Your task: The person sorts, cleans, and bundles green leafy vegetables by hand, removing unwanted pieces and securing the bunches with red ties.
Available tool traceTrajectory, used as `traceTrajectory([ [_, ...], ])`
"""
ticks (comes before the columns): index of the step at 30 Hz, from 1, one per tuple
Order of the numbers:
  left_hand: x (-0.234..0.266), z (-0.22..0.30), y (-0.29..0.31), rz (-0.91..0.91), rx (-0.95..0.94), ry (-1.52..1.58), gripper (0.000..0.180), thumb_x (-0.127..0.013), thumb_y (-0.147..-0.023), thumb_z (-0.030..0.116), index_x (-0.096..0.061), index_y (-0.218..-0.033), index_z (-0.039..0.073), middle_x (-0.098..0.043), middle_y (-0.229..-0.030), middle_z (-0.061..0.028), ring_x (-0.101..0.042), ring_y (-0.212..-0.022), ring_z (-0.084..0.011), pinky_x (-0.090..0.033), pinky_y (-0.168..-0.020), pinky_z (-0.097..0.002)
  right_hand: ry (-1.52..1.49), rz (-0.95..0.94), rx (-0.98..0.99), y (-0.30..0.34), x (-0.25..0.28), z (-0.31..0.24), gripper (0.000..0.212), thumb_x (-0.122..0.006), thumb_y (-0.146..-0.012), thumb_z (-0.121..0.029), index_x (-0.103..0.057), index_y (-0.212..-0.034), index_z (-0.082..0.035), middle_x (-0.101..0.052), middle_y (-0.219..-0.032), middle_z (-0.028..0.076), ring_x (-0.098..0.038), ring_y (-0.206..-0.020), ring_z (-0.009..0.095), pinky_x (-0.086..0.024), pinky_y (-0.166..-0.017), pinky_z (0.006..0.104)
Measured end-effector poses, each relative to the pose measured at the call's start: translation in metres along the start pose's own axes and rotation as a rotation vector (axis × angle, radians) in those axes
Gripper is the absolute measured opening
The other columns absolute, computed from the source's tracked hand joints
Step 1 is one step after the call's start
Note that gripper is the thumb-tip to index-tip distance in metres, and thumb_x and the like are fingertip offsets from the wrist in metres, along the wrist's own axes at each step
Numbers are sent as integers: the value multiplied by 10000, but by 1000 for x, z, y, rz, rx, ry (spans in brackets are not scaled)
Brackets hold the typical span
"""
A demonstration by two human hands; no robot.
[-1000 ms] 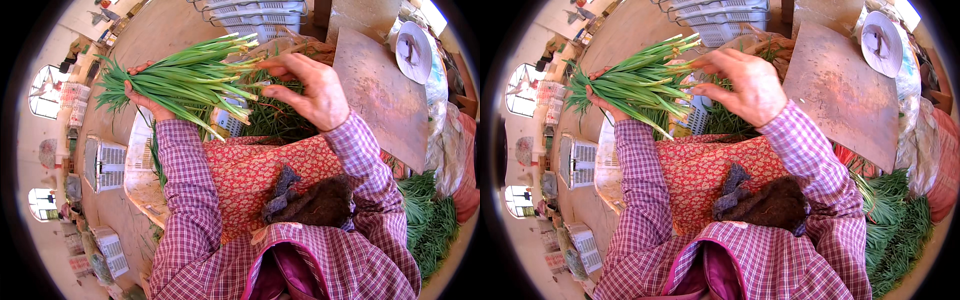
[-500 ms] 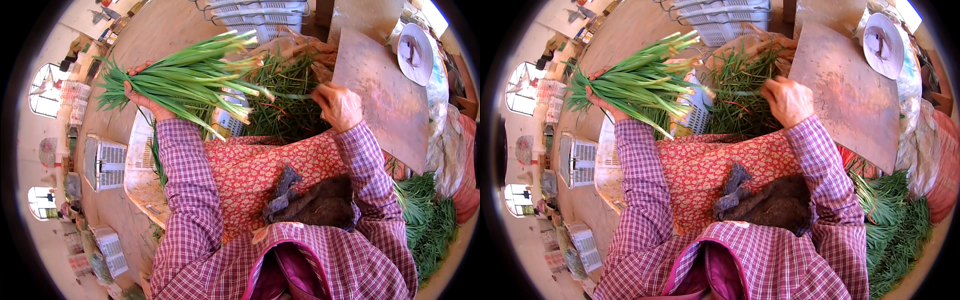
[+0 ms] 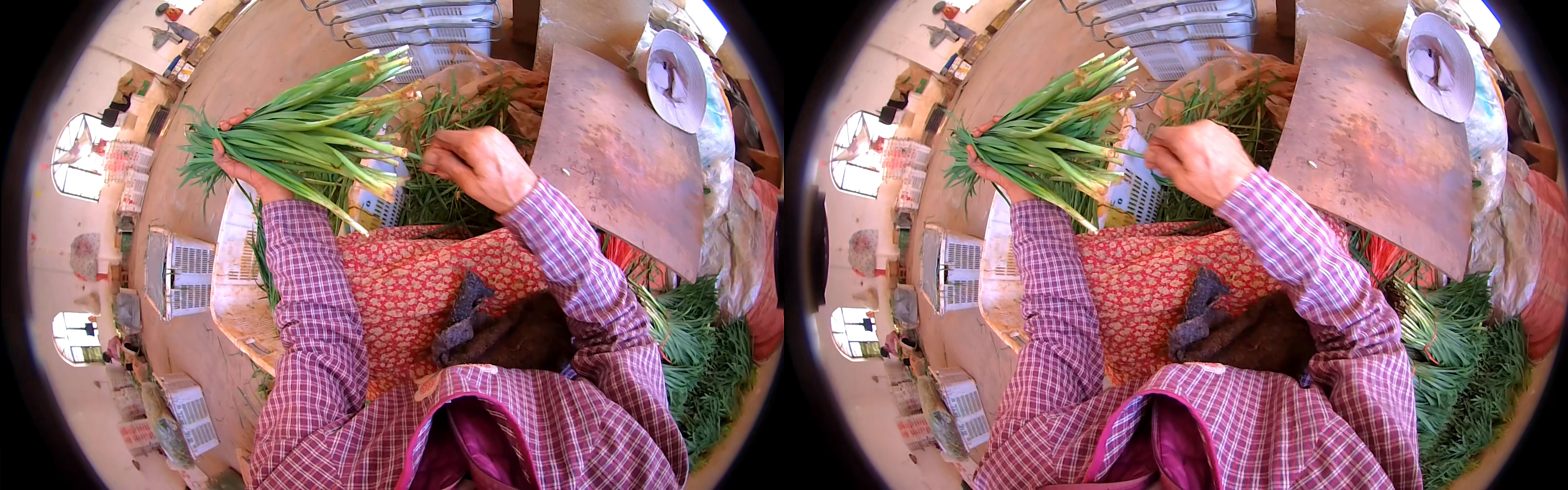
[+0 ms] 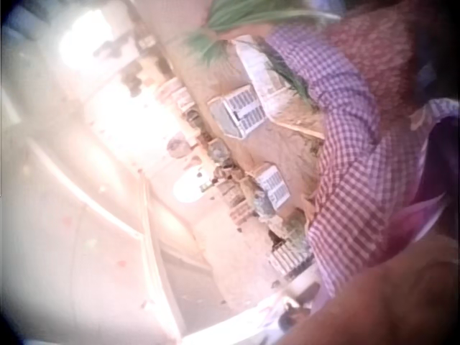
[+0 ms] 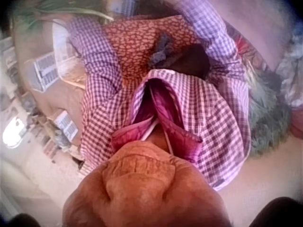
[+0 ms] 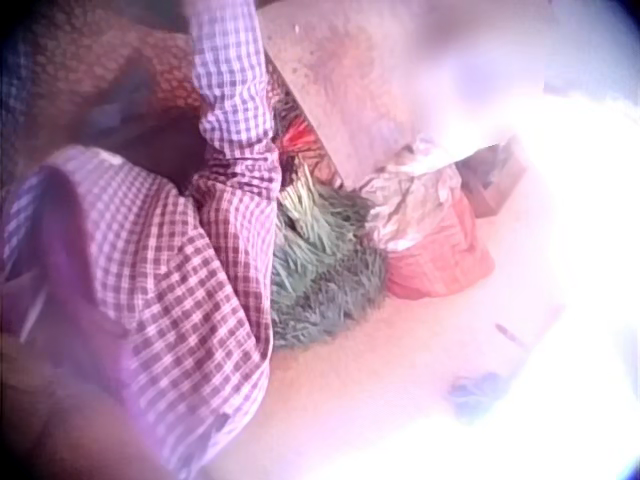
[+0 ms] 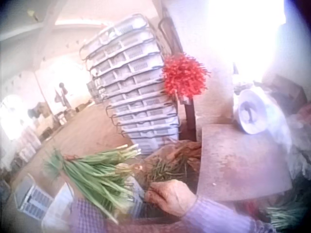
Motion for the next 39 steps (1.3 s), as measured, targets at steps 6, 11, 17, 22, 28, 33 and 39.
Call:
traceTrajectory([
  [6,10,4,-3,8,-17,-16,209,-629,-842,302,-636,-944,120,-666,-930,-18,-594,-998,-230,-432,-1030,-432,774,-277,-417,77,2,106,170,-637,-879,-256,-701,-917,-103,-659,-735,130,-671,-708,306,-537,-641,430],
  [11,5,5,-3,-30,-3,22,193,-626,-846,296,-640,-930,122,-666,-924,-25,-591,-997,-231,-430,-1032,-432,230,277,-84,21,35,10,285,-664,-881,-383,-714,-923,-105,-662,-786,70,-663,-686,231,-535,-637,354],
  [17,-7,1,0,4,-16,2,200,-623,-850,292,-641,-936,112,-664,-912,-30,-603,-959,-221,-436,-1024,-429,-97,304,-175,-32,1,-9,504,-677,-831,-531,-701,-833,-28,-694,-768,119,-662,-697,281,-522,-664,399],
  [22,-16,0,2,-19,-43,-120,218,-623,-850,287,-632,-965,102,-661,-932,-39,-607,-947,-188,-446,-1016,-427,-67,240,-303,-37,-13,2,535,-632,-840,-535,-682,-730,-14,-689,-781,149,-662,-706,345,-528,-672,446],
  [28,-15,-11,2,-42,50,-68,271,-578,-863,330,-626,-984,92,-648,-981,-54,-573,-1034,-238,-394,-1069,-433,170,273,-116,-35,-3,-4,350,-582,-845,-340,-657,-718,-22,-660,-740,169,-654,-696,369,-518,-638,485],
  [33,-14,-10,-1,-75,18,-54,284,-576,-868,323,-622,-1004,78,-642,-981,-75,-560,-1049,-259,-385,-1074,-442,128,324,-99,-32,12,-10,261,-625,-818,-305,-656,-805,-45,-654,-756,137,-650,-720,350,-510,-628,471],
  [39,-9,-9,-2,-47,11,-106,299,-573,-878,330,-622,-1009,66,-644,-1001,-93,-553,-1078,-286,-379,-1076,-464,-133,453,-164,-33,13,-2,253,-652,-806,-293,-646,-800,-40,-665,-811,111,-656,-760,319,-504,-666,458],
])
Point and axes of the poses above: each hand's wrist, its own y-axis away from the middle knuckle, its own x-axis out of the back of the hand, z = x × y, the point moved 10 cm from there along -y, towards the middle knuckle
